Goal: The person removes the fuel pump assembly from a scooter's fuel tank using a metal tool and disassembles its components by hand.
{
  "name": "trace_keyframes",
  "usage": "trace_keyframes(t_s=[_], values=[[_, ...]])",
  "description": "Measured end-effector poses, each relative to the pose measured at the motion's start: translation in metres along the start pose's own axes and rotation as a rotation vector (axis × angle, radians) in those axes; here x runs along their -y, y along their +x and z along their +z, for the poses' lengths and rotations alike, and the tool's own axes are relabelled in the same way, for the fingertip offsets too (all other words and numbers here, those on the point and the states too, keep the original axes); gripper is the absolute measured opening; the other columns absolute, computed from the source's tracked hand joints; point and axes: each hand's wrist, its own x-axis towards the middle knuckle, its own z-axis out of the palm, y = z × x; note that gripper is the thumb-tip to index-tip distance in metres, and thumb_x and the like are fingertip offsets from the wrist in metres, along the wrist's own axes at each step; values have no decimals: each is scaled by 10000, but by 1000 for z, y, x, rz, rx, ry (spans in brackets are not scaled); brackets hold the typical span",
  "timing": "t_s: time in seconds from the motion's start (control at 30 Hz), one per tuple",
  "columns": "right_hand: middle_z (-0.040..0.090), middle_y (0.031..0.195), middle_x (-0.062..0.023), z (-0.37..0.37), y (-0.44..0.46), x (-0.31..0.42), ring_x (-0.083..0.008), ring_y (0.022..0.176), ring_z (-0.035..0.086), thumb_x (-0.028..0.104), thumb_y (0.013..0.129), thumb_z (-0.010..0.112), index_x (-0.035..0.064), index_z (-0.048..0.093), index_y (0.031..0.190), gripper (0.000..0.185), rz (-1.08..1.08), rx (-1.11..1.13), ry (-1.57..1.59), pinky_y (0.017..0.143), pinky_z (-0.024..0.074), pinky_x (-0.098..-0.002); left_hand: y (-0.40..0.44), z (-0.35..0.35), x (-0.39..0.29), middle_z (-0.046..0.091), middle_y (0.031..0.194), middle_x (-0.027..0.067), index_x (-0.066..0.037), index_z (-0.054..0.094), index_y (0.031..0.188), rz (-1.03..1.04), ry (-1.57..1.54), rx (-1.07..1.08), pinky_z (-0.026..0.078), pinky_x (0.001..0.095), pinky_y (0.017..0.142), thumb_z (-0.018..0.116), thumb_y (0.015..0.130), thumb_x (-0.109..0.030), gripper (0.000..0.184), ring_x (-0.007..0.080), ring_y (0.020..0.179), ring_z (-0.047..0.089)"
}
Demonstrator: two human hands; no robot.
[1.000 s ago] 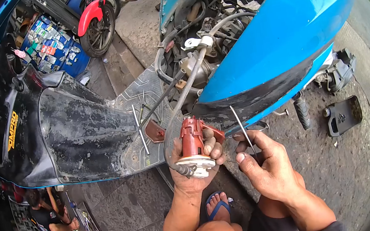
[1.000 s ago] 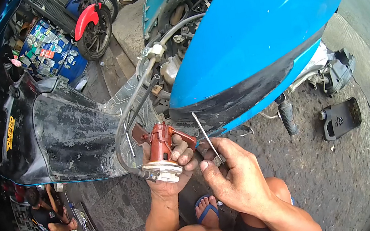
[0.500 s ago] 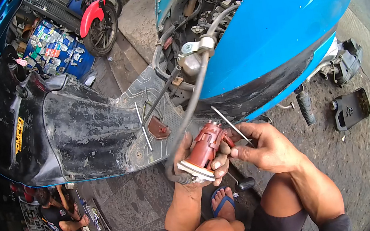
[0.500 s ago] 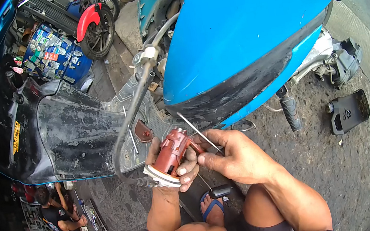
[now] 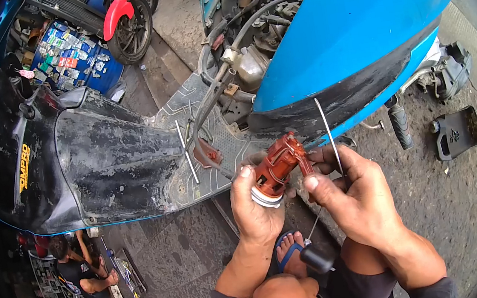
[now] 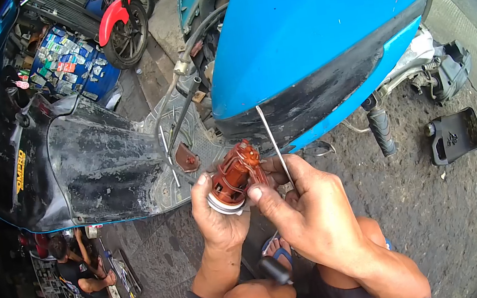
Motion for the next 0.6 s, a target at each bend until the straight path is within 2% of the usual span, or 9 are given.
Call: trace_keyframes(t_s=[0.07, 0.1, 0.2, 0.27, 0.33, 0.4, 0.47, 0.5, 0.6], values=[[718, 833, -125, -7, -7, -2, -137, 632, 646, 169, 967, 689, -72, 643, 1138, 299, 4, 13, 125, 577, 516, -308, 1, 3, -7, 708, 1169, 161, 37, 619, 1253, -270, -315, -10, 572, 427, 930, 501, 984, -410, 535, 302, 1072, 697], [692, 874, -113, -16, -11, -4, -118, 621, 622, 189, 1008, 608, -77, 630, 1199, 329, -37, -30, 126, 577, 500, -278, 1, 10, -12, 723, 1099, 148, 6, 656, 1232, -315, -354, -31, 603, 408, 819, 490, 983, -419, 519, 298, 955, 707], [634, 842, -59, -36, -29, 10, -76, 604, 539, 208, 1065, 470, -74, 619, 1300, 396, 58, -68, 206, 562, 421, -237, 1, 10, -21, 716, 1036, 131, -28, 660, 1240, -414, -436, 17, 610, 378, 708, 501, 977, -422, 499, 288, 855, 681], [606, 751, -28, -38, -31, 1, -63, 597, 502, 180, 1053, 493, -72, 629, 1291, 373, 114, -8, 30, 550, 412, -241, 1, 12, -24, 692, 971, 150, -35, 658, 1239, -414, -452, -31, 613, 367, 681, 502, 978, -426, 496, 281, 806, 653], [595, 698, -61, -31, -33, -9, -79, 621, 533, 92, 982, 591, -43, 668, 1227, 290, 88, 43, -75, 579, 452, -269, 3, 7, -25, 673, 952, 188, -4, 645, 1234, -469, -585, 159, 622, 384, 723, 490, 986, -425, 513, 285, 798, 643], [605, 725, -78, -19, -32, -8, -98, 618, 543, 46, 938, 635, -21, 693, 1134, 215, -69, 65, -193, 576, 458, -280, 3, 4, -24, 666, 965, 226, 26, 629, 1231, -471, -676, 233, 631, 428, 819, 466, 996, -423, 532, 336, 905, 674], [594, 734, -65, -6, -28, -22, -102, 604, 531, 17, 887, 695, -9, 687, 1040, 155, -161, 48, -130, 552, 443, -280, -3, 17, -29, 710, 1141, 206, 20, 635, 1268, -432, -611, 143, 599, 487, 903, 433, 1000, -449, 577, 368, 1009, 708], [574, 716, -50, -2, -24, -26, -96, 595, 517, 22, 869, 722, -8, 682, 1022, 160, -152, 35, -81, 543, 433, -276, -4, 24, -31, 680, 1015, 235, 54, 621, 1220, -433, -697, 191, 569, 536, 991, 416, 1009, -434, 570, 435, 1164, 638], [530, 720, -15, 8, -15, -24, -82, 572, 474, 83, 804, 815, 1, 654, 1051, 306, -109, 40, -56, 522, 409, -266, -7, 28, -25, 689, 1058, 196, 32, 623, 1241, -446, -772, 211, 518, 554, 1032, 369, 1017, -464, 601, 401, 1276, 568]])
